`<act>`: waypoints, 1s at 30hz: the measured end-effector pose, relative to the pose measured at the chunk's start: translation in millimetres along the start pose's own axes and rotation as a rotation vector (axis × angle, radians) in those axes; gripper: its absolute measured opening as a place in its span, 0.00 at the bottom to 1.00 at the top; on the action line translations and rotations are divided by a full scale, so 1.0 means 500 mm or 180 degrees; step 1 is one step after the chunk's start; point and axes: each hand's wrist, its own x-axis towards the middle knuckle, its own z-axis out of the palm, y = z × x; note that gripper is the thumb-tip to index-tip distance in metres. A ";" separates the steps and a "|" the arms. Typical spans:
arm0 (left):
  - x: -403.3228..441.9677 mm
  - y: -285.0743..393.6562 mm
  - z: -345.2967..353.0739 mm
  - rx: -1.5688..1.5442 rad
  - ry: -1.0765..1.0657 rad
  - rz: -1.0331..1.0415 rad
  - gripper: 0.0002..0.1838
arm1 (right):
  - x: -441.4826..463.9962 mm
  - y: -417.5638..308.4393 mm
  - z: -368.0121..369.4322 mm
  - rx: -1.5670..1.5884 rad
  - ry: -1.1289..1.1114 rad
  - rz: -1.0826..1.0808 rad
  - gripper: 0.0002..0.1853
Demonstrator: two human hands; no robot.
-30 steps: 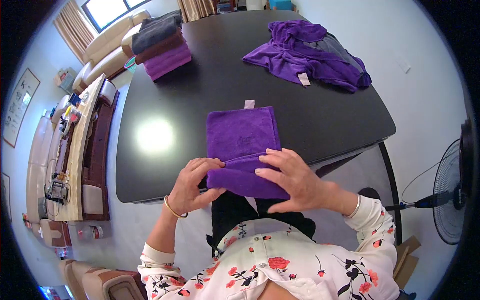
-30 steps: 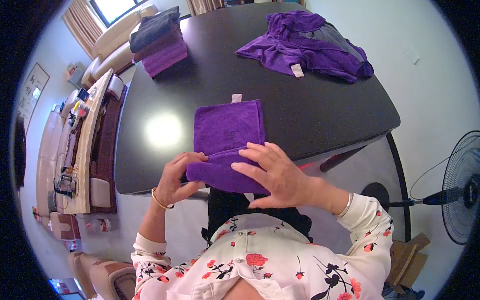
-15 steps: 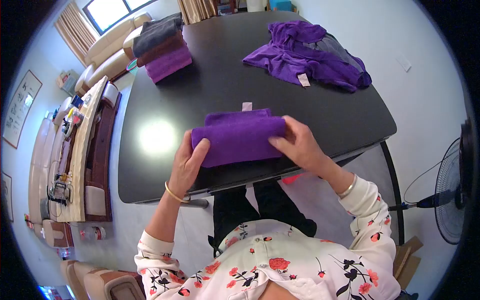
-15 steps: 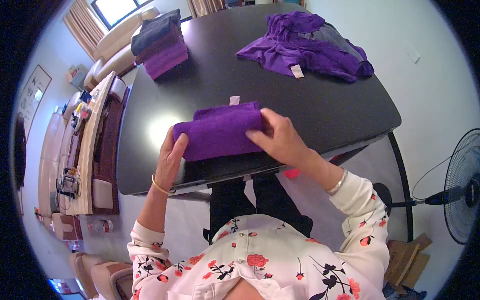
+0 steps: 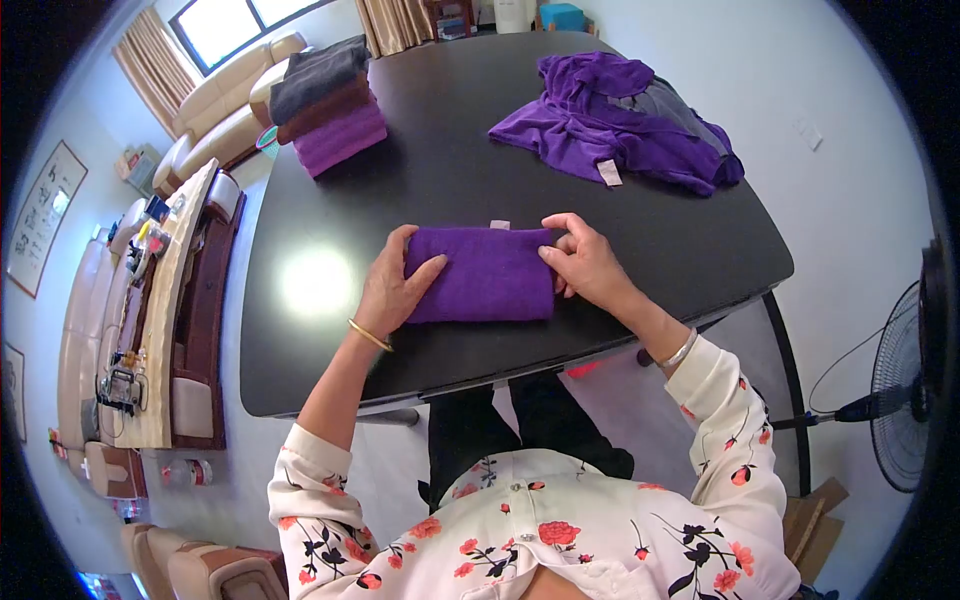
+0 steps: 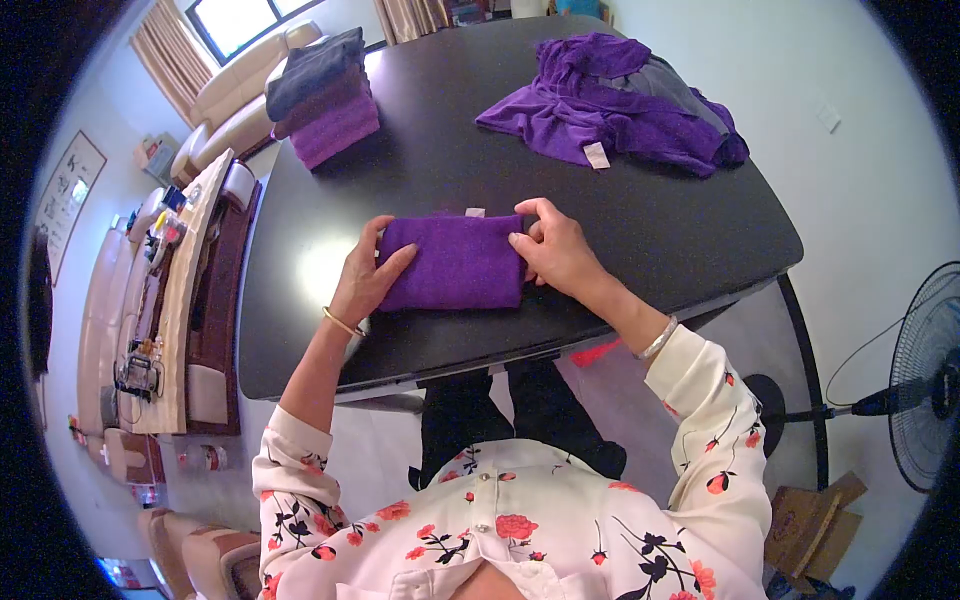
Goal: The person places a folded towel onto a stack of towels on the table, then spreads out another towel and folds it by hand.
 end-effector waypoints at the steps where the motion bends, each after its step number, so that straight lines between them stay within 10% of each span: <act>1: -0.003 0.001 0.002 0.0188 0.0089 0.0093 0.27 | -0.004 0.001 -0.002 -0.0061 0.0091 0.0068 0.19; 10: -0.025 0.050 0.009 0.0951 0.0462 0.0476 0.28 | -0.053 -0.038 0.057 -0.1955 0.0174 -0.2799 0.33; 14: -0.031 0.038 -0.012 0.1466 -0.0248 0.1539 0.26 | -0.018 0.006 0.072 -0.2413 -0.0056 -0.2686 0.36; 21: -0.067 0.104 -0.089 0.1105 -0.1023 0.0723 0.34 | 0.001 0.001 0.031 -0.2502 0.0711 -0.2382 0.25; 30: -0.070 0.093 -0.041 0.0829 0.0131 0.1307 0.19 | -0.022 -0.002 0.052 -0.1571 0.0392 -0.2081 0.22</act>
